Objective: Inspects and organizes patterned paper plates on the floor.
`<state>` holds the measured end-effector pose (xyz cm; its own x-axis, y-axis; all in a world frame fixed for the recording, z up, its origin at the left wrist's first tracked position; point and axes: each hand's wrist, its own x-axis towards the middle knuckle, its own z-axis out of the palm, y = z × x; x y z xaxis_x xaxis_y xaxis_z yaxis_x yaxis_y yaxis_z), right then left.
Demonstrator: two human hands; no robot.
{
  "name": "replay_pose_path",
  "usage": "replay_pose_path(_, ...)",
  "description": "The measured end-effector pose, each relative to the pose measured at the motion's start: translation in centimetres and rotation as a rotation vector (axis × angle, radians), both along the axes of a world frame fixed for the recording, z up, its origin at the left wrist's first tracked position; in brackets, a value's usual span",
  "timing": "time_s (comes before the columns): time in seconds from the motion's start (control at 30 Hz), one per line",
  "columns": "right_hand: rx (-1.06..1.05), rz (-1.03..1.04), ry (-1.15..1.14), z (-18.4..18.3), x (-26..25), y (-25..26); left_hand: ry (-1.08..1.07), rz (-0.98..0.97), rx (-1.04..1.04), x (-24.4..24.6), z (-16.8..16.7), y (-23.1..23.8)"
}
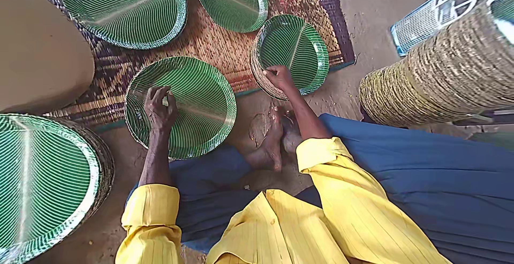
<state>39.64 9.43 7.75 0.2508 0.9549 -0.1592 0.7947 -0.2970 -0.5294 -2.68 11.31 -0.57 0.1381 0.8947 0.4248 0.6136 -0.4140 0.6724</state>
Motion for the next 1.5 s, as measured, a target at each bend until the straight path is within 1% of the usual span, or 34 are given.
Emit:
replay_pose_path(0.07, 0.022, -0.029, 0.031, -0.1, 0.0, 0.0, -0.02, 0.011, 0.012, -0.2, -0.1, 0.1)
replay_pose_path(0.13, 0.047, -0.077, -0.007, -0.3, 0.1, 0.0, 0.008, 0.005, 0.008, -0.2, 0.0, 0.0)
replay_pose_path(0.23, 0.135, -0.134, -0.091, 1.3, -1.0, 0.0, 0.091, 0.013, 0.016, -0.8, 0.1, 0.3)
replay_pose_path(0.27, 0.222, -0.094, -0.142, 2.1, -1.9, 0.0, 0.093, 0.041, 0.032, -1.3, 0.2, 0.5)
replay_pose_path(0.3, 0.362, -0.023, -0.193, 2.7, -3.0, 0.1, 0.074, 0.083, 0.05, -1.9, 0.3, 0.7)
replay_pose_path(0.37, 0.568, 0.14, -0.175, 4.0, -6.4, -0.5, -0.032, 0.182, 0.137, -3.0, 0.5, 0.8)
replay_pose_path(0.43, 0.636, 0.35, -0.105, 4.4, -11.3, -1.4, -0.154, 0.27, 0.279, -4.1, 1.0, 1.4)
replay_pose_path(0.47, 0.641, 0.476, -0.09, 3.6, -13.9, -2.0, -0.185, 0.296, 0.352, -4.6, 1.3, 1.6)
replay_pose_path(0.5, 0.631, 0.616, -0.085, 2.1, -16.3, -2.8, -0.185, 0.31, 0.402, -5.1, 1.6, 1.5)
replay_pose_path(0.53, 0.571, 0.769, -0.08, 0.4, -18.4, -3.9, -0.174, 0.315, 0.424, -5.4, 1.9, 1.3)
replay_pose_path(0.6, 0.348, 1.061, -0.068, -2.5, -21.3, -6.8, -0.102, 0.305, 0.402, -5.8, 2.0, 0.8)
replay_pose_path(0.63, 0.216, 1.171, -0.044, -3.6, -22.2, -8.0, -0.029, 0.285, 0.347, -6.0, 2.1, 0.6)
replay_pose_path(0.67, 0.099, 1.249, -0.025, -4.3, -22.7, -9.0, 0.061, 0.251, 0.248, -5.9, 2.4, 0.3)
replay_pose_path(0.73, 0.015, 1.297, 0.024, -5.0, -22.5, -9.9, 0.225, 0.183, -0.013, -5.0, 3.1, 0.0)
replay_pose_path(0.8, 0.055, 1.234, 0.034, -4.4, -20.6, -8.5, 0.332, 0.136, -0.174, -3.9, 2.4, 0.4)
replay_pose_path(0.83, 0.083, 1.155, 0.01, -3.4, -19.2, -7.1, 0.375, 0.116, -0.22, -3.4, 2.1, 0.6)
replay_pose_path(0.9, 0.192, 0.907, -0.036, -1.3, -15.0, -3.9, 0.43, 0.107, -0.246, -2.7, 1.7, 0.7)
replay_pose_path(0.97, 0.294, 0.549, -0.076, 0.8, -10.2, -1.4, 0.424, 0.113, -0.247, -2.4, 1.7, 0.5)
replay_pose_path(1.03, 0.26, 0.25, -0.146, 2.1, -6.0, 0.2, 0.381, 0.118, -0.226, -2.0, 1.5, 0.4)
replay_pose_path(1.1, 0.147, 0.11, -0.144, 1.3, -2.6, 1.0, 0.352, 0.104, -0.194, -1.5, 1.2, 0.3)
replay_pose_path(1.17, -0.006, 0.039, -0.124, -0.1, -0.4, 1.2, 0.341, 0.075, -0.15, -1.1, 1.0, 0.3)
replay_pose_path(1.2, -0.035, 0.021, -0.119, -0.5, 0.0, 1.2, 0.332, 0.064, -0.126, -1.0, 0.9, 0.4)
replay_pose_path(1.33, -0.018, 0.007, -0.047, -0.8, -0.1, 1.0, 0.289, 0.051, -0.077, -1.0, 0.4, 0.2)
replay_pose_path(1.5, -0.018, 0.02, 0.017, -0.9, 0.5, 1.2, 0.277, 0.035, -0.062, -0.8, 0.5, 0.2)
